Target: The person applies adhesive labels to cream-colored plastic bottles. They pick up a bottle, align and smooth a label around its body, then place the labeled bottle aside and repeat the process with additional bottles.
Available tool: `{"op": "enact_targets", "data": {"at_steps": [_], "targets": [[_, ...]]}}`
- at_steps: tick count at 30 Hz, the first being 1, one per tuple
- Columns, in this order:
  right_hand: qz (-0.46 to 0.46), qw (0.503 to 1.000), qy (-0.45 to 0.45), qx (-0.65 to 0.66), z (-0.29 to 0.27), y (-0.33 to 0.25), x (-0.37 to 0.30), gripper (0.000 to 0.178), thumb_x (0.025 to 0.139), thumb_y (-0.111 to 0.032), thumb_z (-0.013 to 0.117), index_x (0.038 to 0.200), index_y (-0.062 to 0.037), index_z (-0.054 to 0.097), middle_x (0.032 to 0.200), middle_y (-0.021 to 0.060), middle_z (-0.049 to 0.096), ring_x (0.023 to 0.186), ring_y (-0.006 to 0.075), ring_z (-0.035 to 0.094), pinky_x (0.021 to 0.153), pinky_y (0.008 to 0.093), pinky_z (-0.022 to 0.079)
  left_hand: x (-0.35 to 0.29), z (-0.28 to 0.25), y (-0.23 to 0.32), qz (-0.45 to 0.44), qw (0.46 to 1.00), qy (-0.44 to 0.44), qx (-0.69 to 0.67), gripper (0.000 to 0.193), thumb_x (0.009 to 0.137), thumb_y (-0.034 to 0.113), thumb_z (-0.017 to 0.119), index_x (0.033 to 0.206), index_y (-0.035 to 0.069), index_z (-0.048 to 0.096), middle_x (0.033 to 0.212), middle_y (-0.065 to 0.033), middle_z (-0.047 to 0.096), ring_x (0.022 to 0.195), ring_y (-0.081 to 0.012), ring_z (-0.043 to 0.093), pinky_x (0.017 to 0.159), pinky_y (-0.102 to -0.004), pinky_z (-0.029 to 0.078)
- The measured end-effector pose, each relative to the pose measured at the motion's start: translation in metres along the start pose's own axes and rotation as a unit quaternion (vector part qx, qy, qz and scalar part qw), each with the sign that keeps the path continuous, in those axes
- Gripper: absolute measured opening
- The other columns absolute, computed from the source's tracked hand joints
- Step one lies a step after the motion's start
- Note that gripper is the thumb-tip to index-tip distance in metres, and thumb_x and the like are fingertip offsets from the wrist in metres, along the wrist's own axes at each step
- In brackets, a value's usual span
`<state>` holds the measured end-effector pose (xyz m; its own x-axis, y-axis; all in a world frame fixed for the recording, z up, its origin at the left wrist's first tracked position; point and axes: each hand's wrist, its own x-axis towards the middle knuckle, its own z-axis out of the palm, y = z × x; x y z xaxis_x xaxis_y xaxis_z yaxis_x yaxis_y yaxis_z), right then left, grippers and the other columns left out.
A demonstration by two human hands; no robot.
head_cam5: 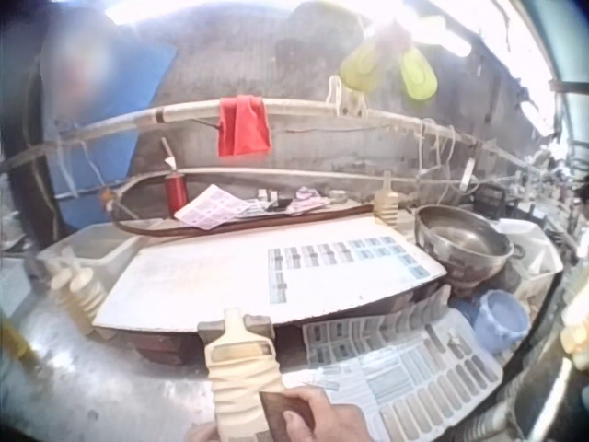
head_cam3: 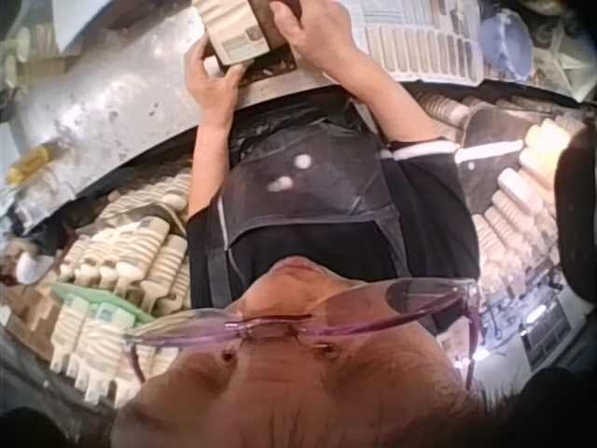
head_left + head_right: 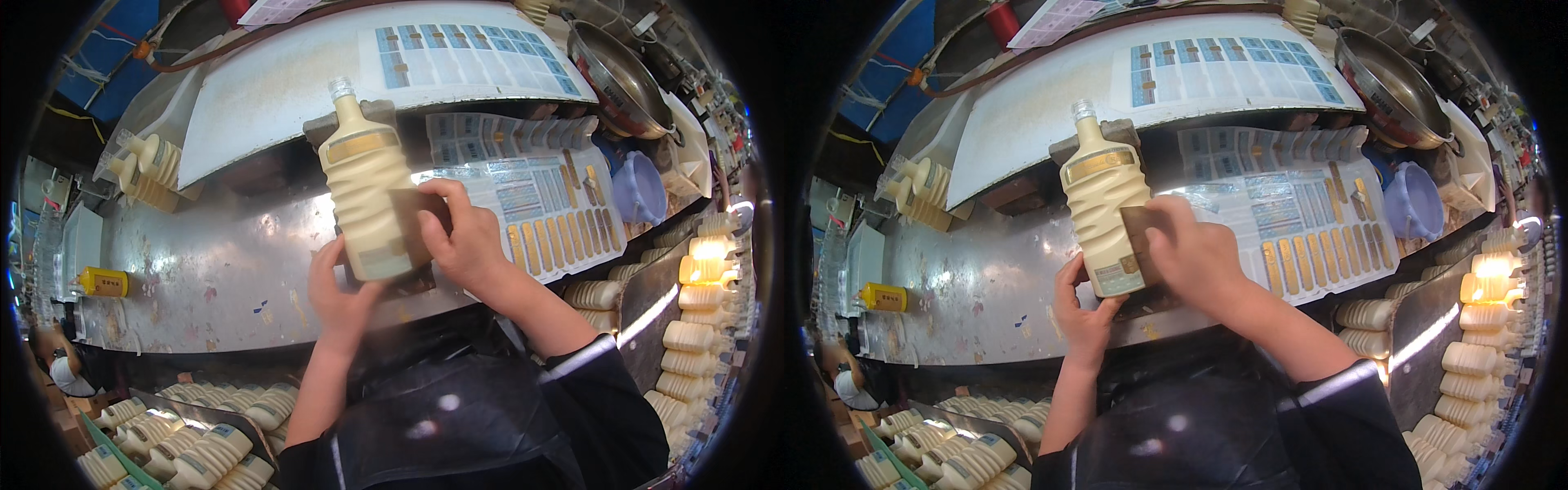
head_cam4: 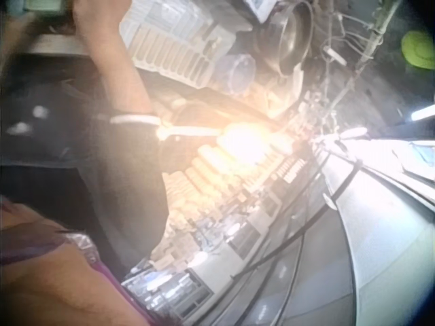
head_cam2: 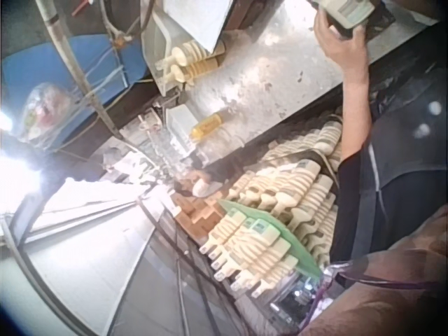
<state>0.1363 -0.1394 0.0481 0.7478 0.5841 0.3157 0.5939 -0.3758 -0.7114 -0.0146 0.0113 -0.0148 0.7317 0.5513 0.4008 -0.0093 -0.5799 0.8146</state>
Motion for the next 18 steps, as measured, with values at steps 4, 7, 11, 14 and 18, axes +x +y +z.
{"op": "enact_targets", "data": {"at_steps": [4,7,11,14,18], "targets": [[0.052,0.997,0.007,0.063,0.006,0.015,-0.005,0.035,0.097,-0.024,0.059,0.13,-0.0126,0.053,0.086,0.0209,0.071,0.076,0.0438,0.069,0.072,0.052,0.054,-0.001,-0.006,-0.004,-0.036,0.999,-0.022,-0.021,0.076,0.072,0.013,0.087,0.139,-0.001,0.053,0.129,-0.0123,0.059,0.113,-0.0238,0.06,0.103,-0.0373,0.047],[0.076,0.993,0.023,0.088,0.008,0.025,-0.01,0.034,0.097,-0.023,0.059,0.129,-0.0124,0.054,0.085,0.0206,0.071,0.076,0.044,0.069,0.072,0.0521,0.054,0.001,-0.002,0.004,-0.058,0.995,-0.007,-0.076,0.078,0.073,0.018,0.086,0.138,-0.004,0.048,0.128,-0.0165,0.056,0.119,-0.0287,0.056,0.103,-0.0401,0.046],[0.077,0.994,0.029,0.073,0.015,0.041,-0.007,0.032,0.097,-0.023,0.059,0.127,-0.0111,0.055,0.083,0.0202,0.07,0.075,0.0436,0.069,0.07,0.0509,0.053,0.002,0.019,0.019,-0.162,0.975,0.022,-0.153,0.076,0.083,0.021,0.076,0.143,-0.005,0.038,0.135,-0.0177,0.046,0.128,-0.0277,0.046,0.111,-0.0417,0.038],[0.129,0.989,0.011,0.065,0.011,0.04,-0.007,0.032,0.097,-0.023,0.059,0.126,-0.0103,0.056,0.082,0.0203,0.07,0.074,0.043,0.069,0.069,0.0496,0.053,-0.002,0.021,0.015,-0.18,0.966,0.019,-0.186,0.067,0.097,0.029,0.064,0.147,-0.003,0.033,0.142,-0.0167,0.042,0.133,-0.0248,0.042,0.115,-0.0393,0.032],[0.139,0.962,0.066,0.224,0.005,0.009,-0.003,0.032,0.097,-0.025,0.06,0.126,-0.0105,0.057,0.079,0.0197,0.069,0.075,0.0431,0.069,0.07,0.0495,0.053,0.001,0.023,0.021,-0.173,0.96,0.033,-0.218,0.058,0.106,0.03,0.054,0.149,-0.003,0.032,0.146,-0.0164,0.041,0.135,-0.0225,0.041,0.116,-0.0374,0.031]]}}
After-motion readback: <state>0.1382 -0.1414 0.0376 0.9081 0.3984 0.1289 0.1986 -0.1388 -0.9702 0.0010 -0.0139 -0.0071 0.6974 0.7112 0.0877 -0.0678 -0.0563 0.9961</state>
